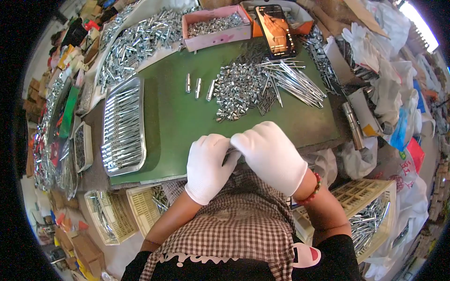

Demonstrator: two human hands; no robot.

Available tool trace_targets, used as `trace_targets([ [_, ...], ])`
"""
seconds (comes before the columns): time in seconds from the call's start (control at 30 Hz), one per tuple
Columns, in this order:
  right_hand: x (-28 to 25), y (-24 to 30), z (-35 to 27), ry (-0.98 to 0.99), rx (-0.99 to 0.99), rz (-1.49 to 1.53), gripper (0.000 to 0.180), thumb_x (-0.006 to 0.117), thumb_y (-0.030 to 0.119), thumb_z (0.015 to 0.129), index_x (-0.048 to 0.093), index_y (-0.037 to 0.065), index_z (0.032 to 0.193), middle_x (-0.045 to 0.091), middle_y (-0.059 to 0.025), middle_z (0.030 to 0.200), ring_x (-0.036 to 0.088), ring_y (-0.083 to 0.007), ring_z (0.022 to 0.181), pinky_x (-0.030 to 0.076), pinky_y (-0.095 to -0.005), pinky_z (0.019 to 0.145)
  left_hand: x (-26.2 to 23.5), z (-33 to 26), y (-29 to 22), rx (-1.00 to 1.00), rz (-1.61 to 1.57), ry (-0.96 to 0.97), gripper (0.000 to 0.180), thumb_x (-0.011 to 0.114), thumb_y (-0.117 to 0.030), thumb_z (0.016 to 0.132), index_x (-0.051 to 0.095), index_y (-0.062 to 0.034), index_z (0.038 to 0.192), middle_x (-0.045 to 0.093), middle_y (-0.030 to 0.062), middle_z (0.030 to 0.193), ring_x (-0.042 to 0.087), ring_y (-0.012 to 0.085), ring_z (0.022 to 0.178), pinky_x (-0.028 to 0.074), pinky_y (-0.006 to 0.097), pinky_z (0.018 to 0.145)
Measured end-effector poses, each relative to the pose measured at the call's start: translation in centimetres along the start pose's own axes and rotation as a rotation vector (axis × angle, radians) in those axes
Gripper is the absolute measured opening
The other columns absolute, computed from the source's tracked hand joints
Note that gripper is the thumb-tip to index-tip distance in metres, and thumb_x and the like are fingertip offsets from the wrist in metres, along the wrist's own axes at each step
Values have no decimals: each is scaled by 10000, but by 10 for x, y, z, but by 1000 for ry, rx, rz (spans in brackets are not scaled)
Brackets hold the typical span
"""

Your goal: Assembling small metal pins and checking hardware components at a workbench.

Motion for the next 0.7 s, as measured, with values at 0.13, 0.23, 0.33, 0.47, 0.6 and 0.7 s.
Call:
trace_targets([
  [0.13,5,14,-2,-1,-53,-159,202,658,107,766,590,93,956,559,-26,794,565,-236,751,480,-381,721,5,-2,3,-25,17,56,218,774,-72,739,663,-87,926,640,107,878,613,360,819,466,470,718],
  [0.23,3,16,-11,-64,-55,-169,215,654,108,771,597,87,978,567,-24,797,580,-228,764,490,-380,737,4,-2,2,-1,-9,25,227,768,-59,736,666,-88,937,644,107,890,619,359,827,471,468,718],
  [0.33,-2,20,-21,-148,-45,-177,224,663,107,769,599,83,982,570,-12,794,591,-224,751,499,-377,746,1,1,-2,17,-20,5,176,771,-85,764,679,-96,914,642,92,866,629,340,810,481,459,713],
  [0.47,-20,15,-24,-257,6,-107,189,669,60,774,614,71,955,567,-45,759,589,-240,700,497,-390,711,-2,0,-2,18,8,-23,104,768,-134,810,710,-104,890,649,75,841,640,318,801,493,446,718],
  [0.6,-83,-51,-60,-445,402,-368,192,664,15,821,679,62,1006,649,-117,816,650,-310,774,508,-436,750,1,-4,4,-36,-10,33,134,772,-129,812,704,-94,922,661,90,893,630,340,836,477,465,756],
  [0.7,-108,-141,-152,-280,832,-788,482,691,155,917,625,85,1390,688,-162,1241,622,-353,1164,490,-450,969,4,-2,1,-34,-11,32,118,772,-155,818,726,-104,914,662,80,889,631,335,839,475,457,763],
])
Point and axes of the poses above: each hand's wrist, its own z-axis towards the middle knuckle, its own x-axis out of the palm, y = z × x, the point moved 10 cm from there along z, towards the middle knuckle
